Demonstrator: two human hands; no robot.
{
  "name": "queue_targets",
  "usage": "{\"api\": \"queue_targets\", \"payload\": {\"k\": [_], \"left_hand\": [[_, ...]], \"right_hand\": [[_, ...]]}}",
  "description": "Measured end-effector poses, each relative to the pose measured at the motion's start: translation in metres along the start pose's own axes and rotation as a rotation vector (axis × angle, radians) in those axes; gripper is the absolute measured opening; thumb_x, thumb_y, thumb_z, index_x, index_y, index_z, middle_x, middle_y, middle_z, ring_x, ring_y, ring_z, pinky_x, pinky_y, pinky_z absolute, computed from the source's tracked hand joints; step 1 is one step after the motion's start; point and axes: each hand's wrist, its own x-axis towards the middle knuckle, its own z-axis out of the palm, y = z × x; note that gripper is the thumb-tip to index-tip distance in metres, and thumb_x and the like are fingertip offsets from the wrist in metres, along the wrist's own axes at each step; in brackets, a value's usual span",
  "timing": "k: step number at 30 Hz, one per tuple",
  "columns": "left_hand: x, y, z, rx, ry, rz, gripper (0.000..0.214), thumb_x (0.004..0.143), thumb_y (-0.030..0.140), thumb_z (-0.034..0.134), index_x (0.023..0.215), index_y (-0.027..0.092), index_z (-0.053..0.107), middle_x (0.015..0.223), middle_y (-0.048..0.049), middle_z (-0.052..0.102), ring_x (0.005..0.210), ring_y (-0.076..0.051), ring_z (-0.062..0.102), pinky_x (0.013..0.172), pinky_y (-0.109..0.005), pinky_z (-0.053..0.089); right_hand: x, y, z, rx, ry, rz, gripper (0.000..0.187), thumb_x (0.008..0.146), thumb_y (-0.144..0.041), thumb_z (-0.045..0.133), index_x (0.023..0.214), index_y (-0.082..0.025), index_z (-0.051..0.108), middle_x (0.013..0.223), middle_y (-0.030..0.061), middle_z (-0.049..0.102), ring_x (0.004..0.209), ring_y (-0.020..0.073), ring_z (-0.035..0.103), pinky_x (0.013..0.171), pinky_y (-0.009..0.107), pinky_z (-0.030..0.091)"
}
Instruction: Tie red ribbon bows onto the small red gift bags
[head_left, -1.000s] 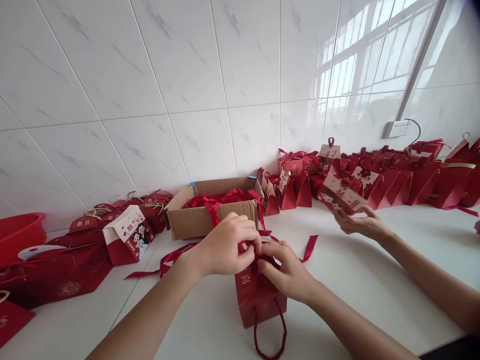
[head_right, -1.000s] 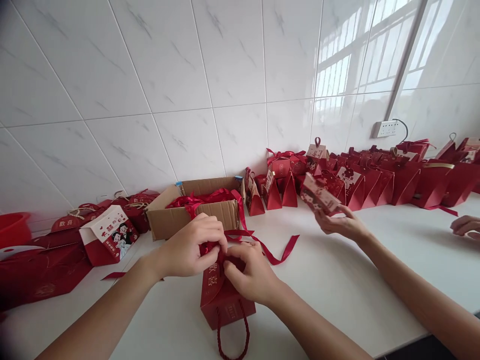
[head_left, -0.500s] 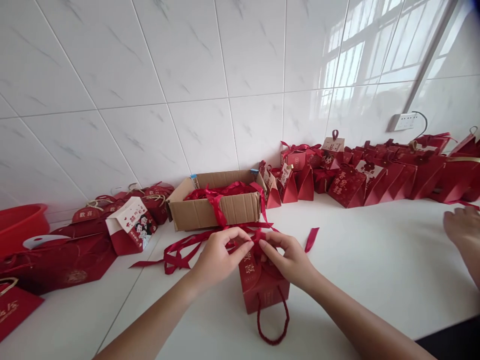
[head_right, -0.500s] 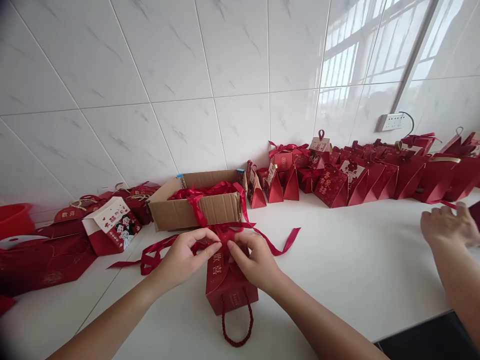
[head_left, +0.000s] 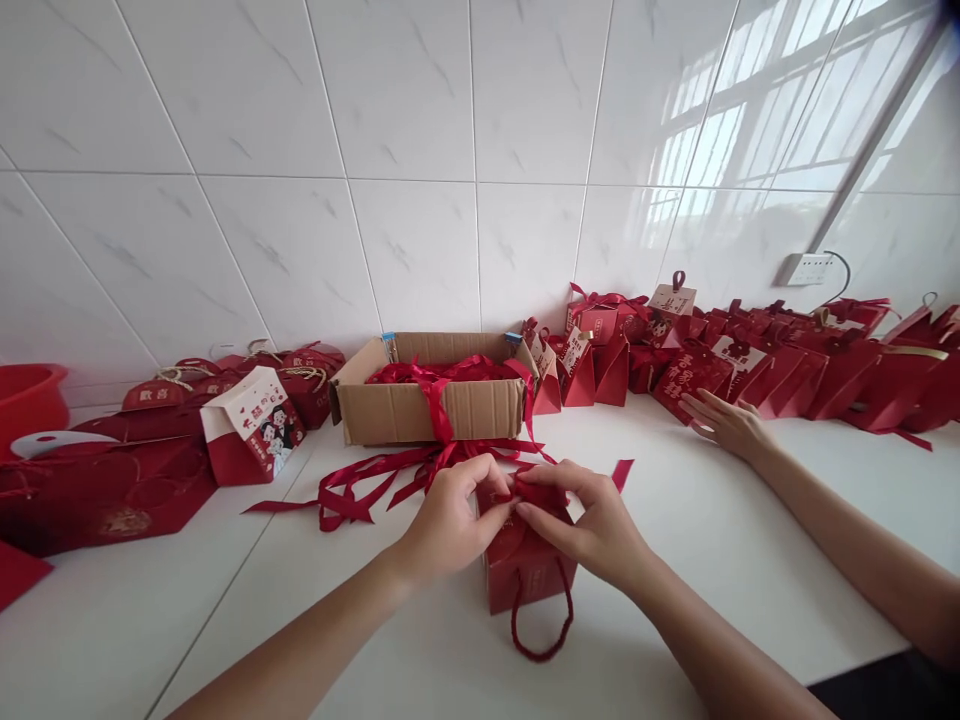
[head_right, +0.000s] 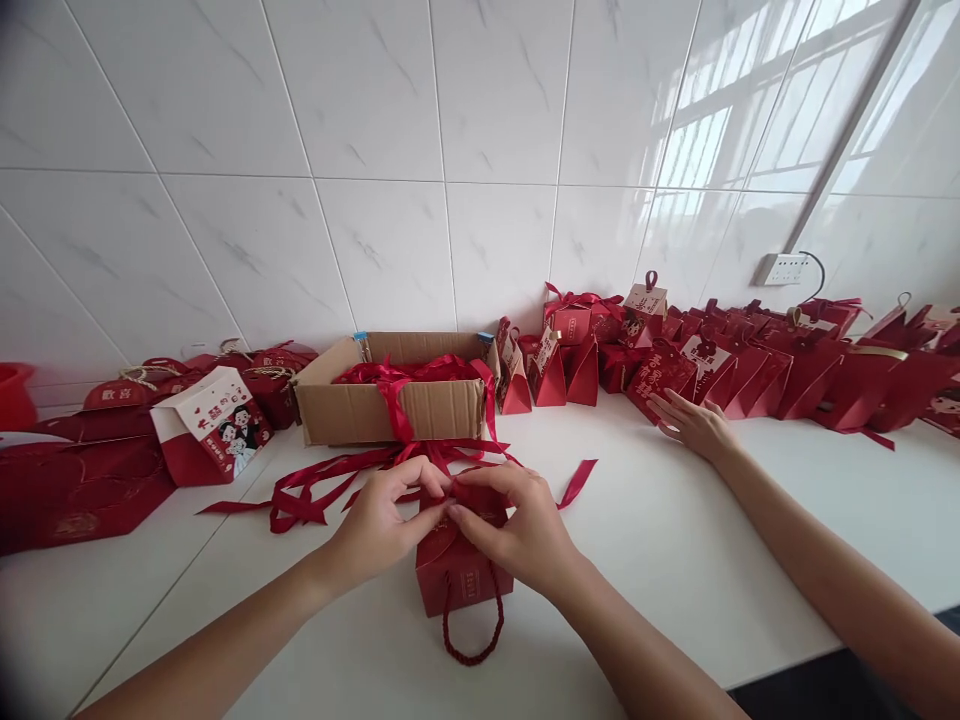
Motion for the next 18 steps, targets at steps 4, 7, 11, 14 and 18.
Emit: {"api": "queue_targets", "payload": {"k": [4,7,11,14,18], "left_hand": [[0.001,-0.002,-0.001,-0.019,0.007,0.023,0.017,0.079,0.019,0.06,0.066,0.02,0.048,0.079,-0.0022,0.067,0.08,-0.018,0.065,0.073,-0.03,0.051],[0.001,-0.004,-0.003,0.064,0.021,0.054,0.015,0.078,0.015,0.059,0.067,0.021,0.051,0.081,-0.0025,0.069,0.08,-0.018,0.065,0.074,-0.031,0.051],[-0.001,-0.008,-0.004,0.192,0.037,0.12,0.018,0.078,0.007,0.049,0.07,0.022,0.055,0.082,-0.0021,0.07,0.083,-0.018,0.065,0.075,-0.03,0.051],[-0.001,-0.01,-0.003,0.221,0.055,0.166,0.021,0.079,0.006,0.046,0.07,0.022,0.056,0.081,-0.0021,0.069,0.081,-0.017,0.064,0.073,-0.029,0.051],[0.002,-0.011,0.002,0.126,0.061,0.179,0.02,0.083,0.011,0.047,0.068,0.021,0.055,0.083,-0.0028,0.07,0.083,-0.017,0.066,0.076,-0.03,0.051]], "right_hand": [[-0.001,0.005,-0.002,-0.025,0.005,-0.024,0.014,0.079,-0.028,0.067,0.091,-0.024,0.074,0.09,0.0071,0.064,0.079,0.0196,0.062,0.068,0.034,0.054],[-0.001,0.008,-0.001,-0.044,0.031,0.011,0.013,0.081,-0.031,0.066,0.084,-0.024,0.076,0.089,0.0075,0.061,0.081,0.0206,0.061,0.072,0.037,0.054],[-0.001,0.008,0.0,0.028,0.018,0.118,0.019,0.081,-0.039,0.065,0.078,-0.024,0.075,0.107,0.01,0.059,0.101,0.0261,0.057,0.081,0.041,0.052],[0.0,0.006,-0.002,0.178,-0.098,0.22,0.027,0.083,-0.046,0.063,0.08,-0.022,0.074,0.127,0.0109,0.052,0.114,0.0284,0.053,0.084,0.041,0.051],[0.002,0.001,-0.003,0.258,-0.257,0.21,0.03,0.085,-0.046,0.061,0.074,-0.021,0.072,0.143,0.0078,0.042,0.132,0.0304,0.038,0.102,0.048,0.039]]}}
